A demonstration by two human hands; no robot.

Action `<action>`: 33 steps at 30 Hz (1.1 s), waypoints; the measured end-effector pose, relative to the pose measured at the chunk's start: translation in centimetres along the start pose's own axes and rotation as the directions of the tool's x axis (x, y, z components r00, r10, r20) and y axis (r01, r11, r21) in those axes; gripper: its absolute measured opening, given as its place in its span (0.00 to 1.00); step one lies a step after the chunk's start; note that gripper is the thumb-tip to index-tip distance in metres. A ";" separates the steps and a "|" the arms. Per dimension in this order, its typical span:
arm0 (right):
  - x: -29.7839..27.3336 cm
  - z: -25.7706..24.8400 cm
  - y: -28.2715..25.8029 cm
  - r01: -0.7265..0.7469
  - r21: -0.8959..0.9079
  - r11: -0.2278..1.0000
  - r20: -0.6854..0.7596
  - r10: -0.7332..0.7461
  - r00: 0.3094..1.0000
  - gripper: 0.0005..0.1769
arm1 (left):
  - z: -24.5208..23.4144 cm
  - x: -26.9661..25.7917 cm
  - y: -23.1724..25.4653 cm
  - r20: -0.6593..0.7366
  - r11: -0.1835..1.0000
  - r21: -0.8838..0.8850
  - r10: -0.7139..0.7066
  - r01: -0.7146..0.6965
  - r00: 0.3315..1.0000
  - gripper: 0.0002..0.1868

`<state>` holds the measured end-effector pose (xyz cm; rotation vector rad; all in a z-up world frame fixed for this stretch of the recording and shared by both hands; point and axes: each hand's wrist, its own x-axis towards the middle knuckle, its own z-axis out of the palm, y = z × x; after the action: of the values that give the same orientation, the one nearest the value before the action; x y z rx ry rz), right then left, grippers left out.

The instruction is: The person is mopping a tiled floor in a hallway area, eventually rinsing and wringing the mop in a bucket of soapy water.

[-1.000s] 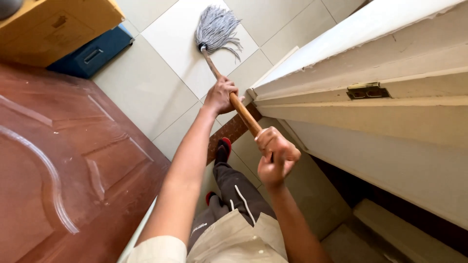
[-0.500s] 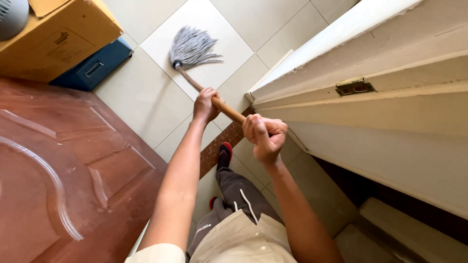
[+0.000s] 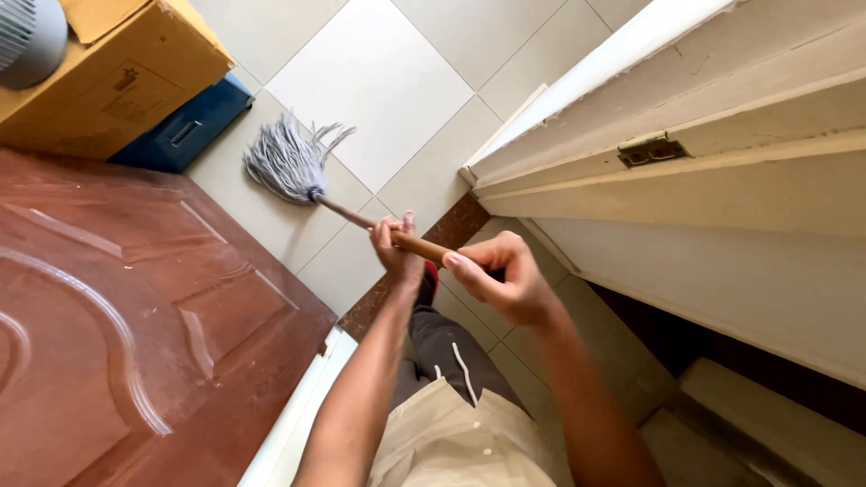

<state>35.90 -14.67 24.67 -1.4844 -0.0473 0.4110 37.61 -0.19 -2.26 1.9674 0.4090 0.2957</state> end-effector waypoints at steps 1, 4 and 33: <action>-0.1 0.2 -1.0 0.000 0.003 1.000 0.000 0.000 1.000 0.25 | 0.6 -0.4 0.5 0.001 1.000 0.003 0.001 -0.001 1.000 0.21; -0.6 0.9 -3.6 0.016 -0.205 0.979 0.023 -0.011 1.000 0.25 | 2.6 -1.2 1.2 -0.056 0.964 -0.227 -0.154 0.137 0.986 0.20; 2.8 2.3 7.6 0.120 -0.669 0.734 -0.402 -0.493 0.772 0.20 | 18.6 5.3 0.1 0.884 0.569 -0.090 -0.332 0.817 0.329 0.16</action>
<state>36.11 -11.43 16.93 -2.1544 0.0326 -0.3972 49.60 -13.37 -9.69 1.0435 0.3771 -0.9151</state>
